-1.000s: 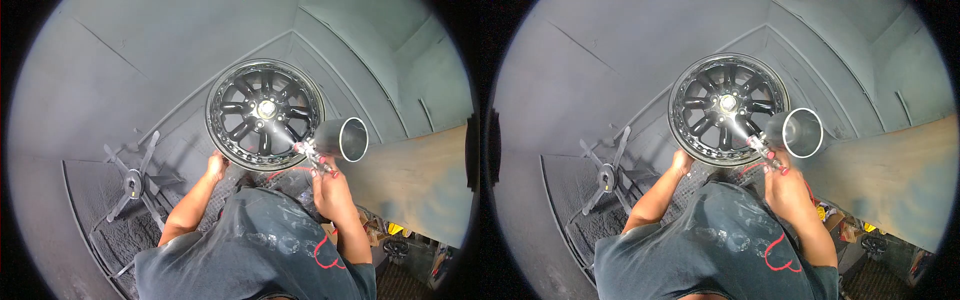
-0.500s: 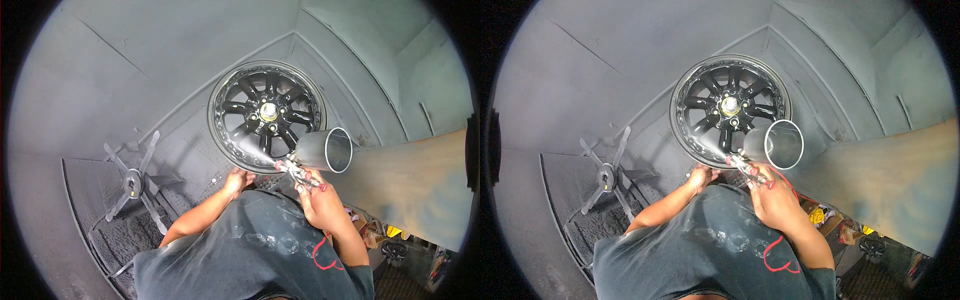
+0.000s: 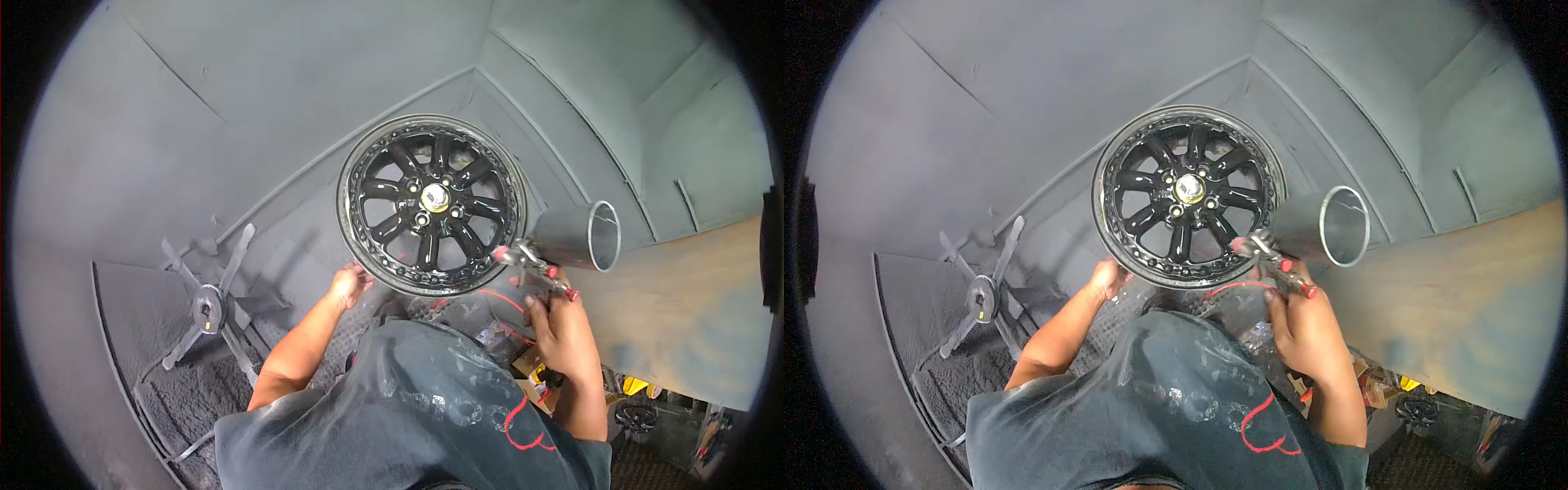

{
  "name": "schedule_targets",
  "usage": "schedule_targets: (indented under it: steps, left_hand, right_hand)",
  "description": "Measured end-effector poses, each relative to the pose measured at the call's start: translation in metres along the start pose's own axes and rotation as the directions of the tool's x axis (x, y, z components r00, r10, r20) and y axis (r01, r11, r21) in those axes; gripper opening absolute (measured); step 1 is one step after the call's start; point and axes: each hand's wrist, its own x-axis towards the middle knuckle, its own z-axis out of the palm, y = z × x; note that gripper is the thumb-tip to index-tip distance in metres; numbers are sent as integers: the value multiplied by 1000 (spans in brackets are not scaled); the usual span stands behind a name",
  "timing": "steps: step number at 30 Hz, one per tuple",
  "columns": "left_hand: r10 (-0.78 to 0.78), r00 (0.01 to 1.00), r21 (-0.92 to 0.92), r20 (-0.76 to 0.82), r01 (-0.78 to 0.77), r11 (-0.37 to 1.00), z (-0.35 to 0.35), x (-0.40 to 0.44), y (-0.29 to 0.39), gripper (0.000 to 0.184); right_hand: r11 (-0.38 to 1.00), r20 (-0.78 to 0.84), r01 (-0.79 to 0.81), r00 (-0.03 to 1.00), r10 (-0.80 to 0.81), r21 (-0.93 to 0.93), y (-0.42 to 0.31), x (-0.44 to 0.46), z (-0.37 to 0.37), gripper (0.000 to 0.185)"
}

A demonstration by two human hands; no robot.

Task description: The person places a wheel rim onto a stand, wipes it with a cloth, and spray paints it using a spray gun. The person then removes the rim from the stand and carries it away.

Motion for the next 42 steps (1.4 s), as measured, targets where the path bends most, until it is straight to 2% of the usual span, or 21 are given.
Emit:
schedule_targets:
  steps: [2, 5, 9, 12, 13, 16, 17, 18, 19, 20, 21, 22, 24, 25, 27, 28, 31, 34, 36, 40, 42]
  left_hand:
    - [119, 991, -123, -59, -126, 984, -13, 29, 10, 22]
    - [226, 960, -121, -168, -247, 961, 3, 30, 55, 22]
    - [333, 932, 101, -143, -321, 942, 12, 36, 78, 20]
    - [344, 930, 29, -132, -343, 939, 16, 26, 64, 22]
    - [365, 918, -6, -155, -371, 929, 19, 20, 58, 22]
    - [374, 906, -1, -199, -382, 924, 34, -6, 32, 24]
    - [434, 863, 33, -258, -441, 897, 30, 11, -1, 28]
    - [365, 898, 8, -247, -375, 927, 42, -4, -9, 32]
    - [283, 921, -143, -268, -328, 934, 57, -17, -18, 31]
    - [270, 930, -80, -248, -297, 951, 58, -24, -36, 30]
    - [245, 955, -208, -169, -278, 938, 58, -19, -61, 28]
    - [180, 983, -193, -32, -183, 964, 60, -29, -70, 29]
    - [-84, 988, 73, 132, 75, 995, 59, -42, -72, 24]
    - [-84, 988, 75, 130, 74, 994, 61, -43, -77, 24]
    - [-19, 930, 187, 368, -54, 981, 66, -44, -85, 24]
    - [-16, 930, 185, 367, -56, 981, 64, -43, -84, 24]
    - [-106, 981, 123, 160, 86, 989, 68, -53, -56, 15]
    - [-51, 991, 7, 127, 50, 999, 58, -47, -53, 11]
    - [-49, 992, -36, 114, 54, 998, 58, -45, -54, 7]
    - [-81, 987, -31, 138, 86, 996, 74, -48, -54, 11]
    - [-101, 986, 20, 136, 99, 995, 86, -55, -52, 13]
  right_hand:
    - [999, 55, 47, 997, -47, 9, -5, 7, 0, 23]
    - [963, 75, 237, 971, -228, -128, -7, 20, 4, 25]
    - [964, -91, 194, 973, -213, -182, -9, 33, -3, 30]
    - [939, -112, 117, 980, -161, -324, 1, 29, -12, 31]
    - [953, -189, 85, 971, -144, -290, -1, 26, -9, 20]
    - [970, -101, 39, 993, -64, -240, -1, 12, -7, 18]
    - [960, -64, 117, 988, -137, -254, 0, 9, -5, 15]
    - [961, -63, 117, 989, -137, -252, -3, 8, -4, 15]
    - [970, 24, 130, 992, -127, -205, -10, 7, -3, 18]
    - [978, 109, 137, 987, -121, -156, -16, 6, -1, 21]
    - [976, 123, 134, 986, -114, -169, -23, 7, 3, 21]
    - [977, 123, 133, 986, -113, -169, -23, 10, 6, 21]
    - [968, -22, 210, 976, -215, -134, -21, 16, 12, 12]
    - [984, -49, 142, 988, -148, -110, -21, 20, 10, 15]
    - [964, -77, 180, 977, -197, -195, -15, 24, 1, 15]
    - [936, -99, 212, 964, -248, -281, -12, 25, -4, 16]
    - [959, -115, 89, 986, -124, -269, -9, 19, -16, 23]
    - [975, -96, -59, 995, 39, -214, -14, 12, -19, 20]
    - [961, -34, 148, 986, -161, -234, -11, 8, -15, 19]
    - [975, 35, 149, 989, -145, -167, -12, 23, -1, 21]
    - [951, 13, 286, 958, -286, -122, -22, 38, 10, 21]
